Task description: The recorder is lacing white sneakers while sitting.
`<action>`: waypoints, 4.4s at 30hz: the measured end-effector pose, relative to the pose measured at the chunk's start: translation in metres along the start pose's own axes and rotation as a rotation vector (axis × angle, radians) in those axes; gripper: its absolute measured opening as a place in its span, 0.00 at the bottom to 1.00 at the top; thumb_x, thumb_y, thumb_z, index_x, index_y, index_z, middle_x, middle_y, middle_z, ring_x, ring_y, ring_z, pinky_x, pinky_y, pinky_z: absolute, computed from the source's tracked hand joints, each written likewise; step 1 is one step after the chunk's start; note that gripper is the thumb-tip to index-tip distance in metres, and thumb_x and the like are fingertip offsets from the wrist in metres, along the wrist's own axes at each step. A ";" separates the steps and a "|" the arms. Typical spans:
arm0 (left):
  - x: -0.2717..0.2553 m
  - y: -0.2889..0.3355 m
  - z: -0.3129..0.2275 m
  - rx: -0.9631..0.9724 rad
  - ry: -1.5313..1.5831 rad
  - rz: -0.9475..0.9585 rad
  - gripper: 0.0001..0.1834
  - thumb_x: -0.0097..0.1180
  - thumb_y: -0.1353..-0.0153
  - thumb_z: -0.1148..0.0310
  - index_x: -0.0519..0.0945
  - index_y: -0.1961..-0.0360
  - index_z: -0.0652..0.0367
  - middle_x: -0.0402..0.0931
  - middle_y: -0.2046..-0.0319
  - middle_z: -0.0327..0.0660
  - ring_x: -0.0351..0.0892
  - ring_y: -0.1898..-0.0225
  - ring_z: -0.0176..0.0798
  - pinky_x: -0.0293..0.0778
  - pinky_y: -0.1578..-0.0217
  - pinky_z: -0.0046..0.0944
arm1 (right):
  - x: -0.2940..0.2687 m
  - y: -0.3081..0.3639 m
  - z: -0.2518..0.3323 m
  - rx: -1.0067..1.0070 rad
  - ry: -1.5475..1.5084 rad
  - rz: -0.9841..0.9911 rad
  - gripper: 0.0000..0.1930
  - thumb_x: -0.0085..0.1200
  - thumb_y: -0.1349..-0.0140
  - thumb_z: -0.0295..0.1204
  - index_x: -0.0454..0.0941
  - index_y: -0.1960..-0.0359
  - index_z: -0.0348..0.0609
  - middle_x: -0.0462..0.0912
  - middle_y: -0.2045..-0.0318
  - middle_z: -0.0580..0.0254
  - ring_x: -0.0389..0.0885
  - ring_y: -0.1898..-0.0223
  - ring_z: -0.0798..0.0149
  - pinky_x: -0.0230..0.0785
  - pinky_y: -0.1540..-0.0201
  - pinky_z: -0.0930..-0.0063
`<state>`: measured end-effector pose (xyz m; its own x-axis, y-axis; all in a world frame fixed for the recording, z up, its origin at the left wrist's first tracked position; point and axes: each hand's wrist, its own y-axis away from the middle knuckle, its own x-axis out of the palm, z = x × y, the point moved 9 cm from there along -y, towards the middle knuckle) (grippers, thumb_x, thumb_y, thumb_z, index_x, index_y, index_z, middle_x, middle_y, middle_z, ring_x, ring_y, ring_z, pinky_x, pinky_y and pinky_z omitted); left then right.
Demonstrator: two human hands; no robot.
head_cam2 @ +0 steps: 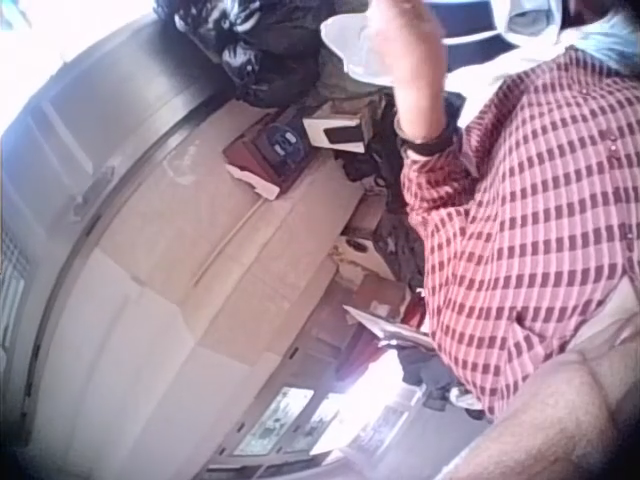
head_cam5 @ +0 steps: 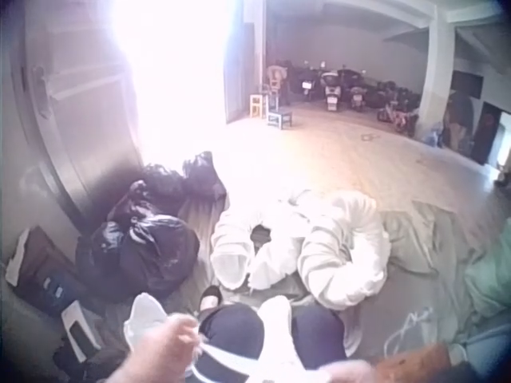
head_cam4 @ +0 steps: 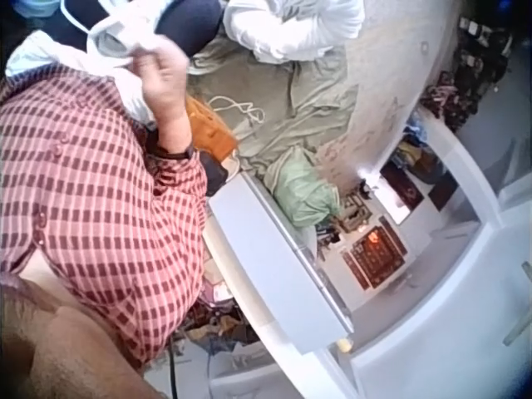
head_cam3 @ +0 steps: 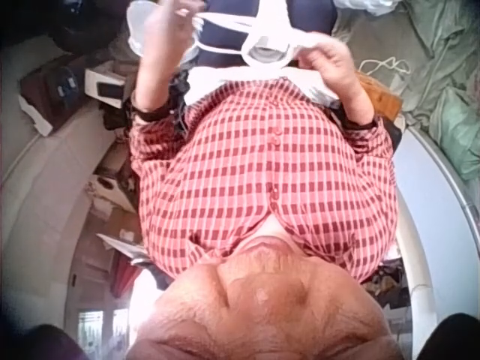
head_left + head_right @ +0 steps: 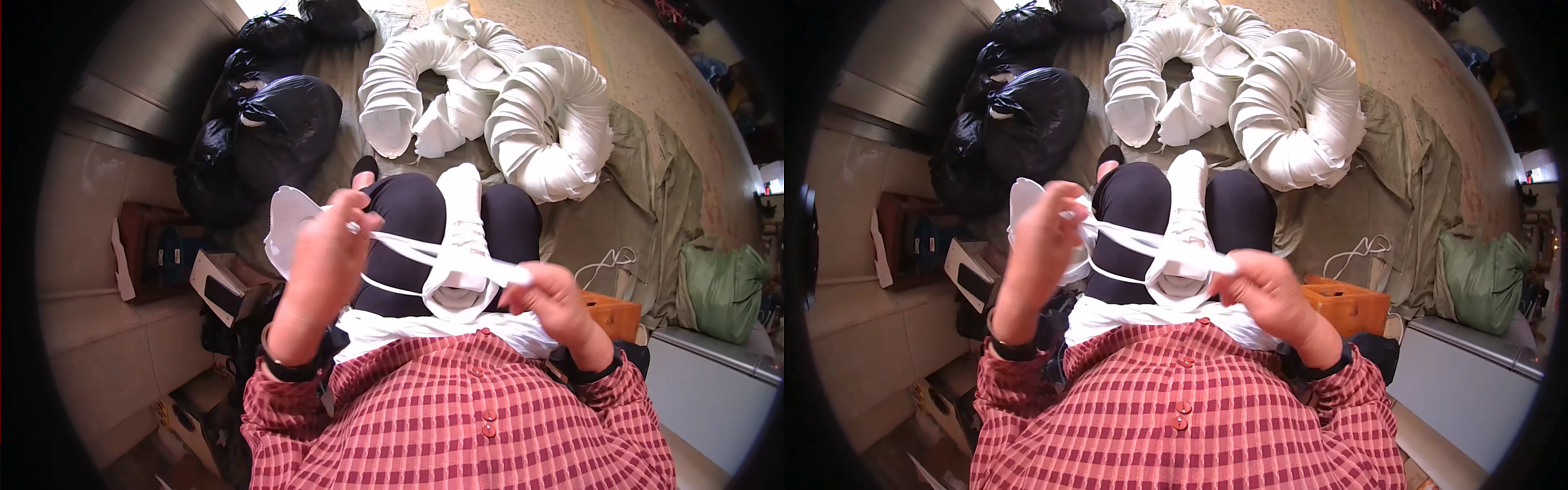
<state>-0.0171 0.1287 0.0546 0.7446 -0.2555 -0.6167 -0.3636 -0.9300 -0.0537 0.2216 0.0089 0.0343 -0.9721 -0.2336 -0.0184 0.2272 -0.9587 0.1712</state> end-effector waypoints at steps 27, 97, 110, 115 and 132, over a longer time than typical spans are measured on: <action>0.133 0.060 -0.073 0.743 -0.113 0.515 0.20 0.66 0.44 0.62 0.82 0.50 0.52 0.79 0.47 0.39 0.77 0.40 0.44 0.75 0.45 0.49 | -0.026 -0.027 -0.042 0.136 0.379 -0.343 0.06 0.62 0.39 0.25 0.82 0.62 0.36 0.83 0.67 0.54 0.83 0.67 0.59 0.77 0.62 0.68; -0.086 -0.006 0.136 -0.221 1.464 -0.389 0.13 0.46 0.21 0.62 0.72 0.63 0.58 0.60 0.77 0.31 0.59 0.78 0.26 0.56 0.79 0.28 | -0.250 0.098 -0.103 -0.164 -0.675 -0.875 0.12 0.49 0.24 0.32 0.81 0.49 0.40 0.76 0.69 0.71 0.74 0.71 0.72 0.69 0.66 0.81; 0.088 0.029 0.005 0.167 0.182 0.240 0.04 0.61 0.35 0.75 0.79 0.65 0.63 0.77 0.72 0.49 0.80 0.69 0.52 0.76 0.68 0.44 | -0.004 -0.009 -0.008 -0.212 1.113 -0.177 0.09 0.56 0.44 0.22 0.80 0.61 0.44 0.76 0.65 0.62 0.76 0.59 0.55 0.75 0.56 0.61; 0.102 0.020 -0.010 0.215 0.038 0.291 0.03 0.57 0.35 0.78 0.75 0.66 0.65 0.72 0.72 0.51 0.76 0.69 0.59 0.72 0.69 0.49 | 0.004 -0.018 0.000 -0.225 1.184 -0.098 0.08 0.55 0.44 0.22 0.80 0.62 0.44 0.76 0.65 0.63 0.76 0.60 0.56 0.74 0.57 0.62; 0.123 0.002 -0.018 0.283 -0.219 0.472 0.09 0.58 0.36 0.70 0.74 0.70 0.63 0.76 0.70 0.50 0.81 0.67 0.58 0.76 0.65 0.52 | 0.022 -0.027 -0.011 -0.217 1.311 0.044 0.06 0.55 0.46 0.27 0.76 0.66 0.44 0.76 0.68 0.63 0.77 0.63 0.59 0.72 0.61 0.67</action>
<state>0.0841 0.0904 -0.0071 0.3444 -0.5360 -0.7708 -0.7849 -0.6148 0.0769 0.1944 0.0282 0.0182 -0.2171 -0.1301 -0.9674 0.3808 -0.9238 0.0388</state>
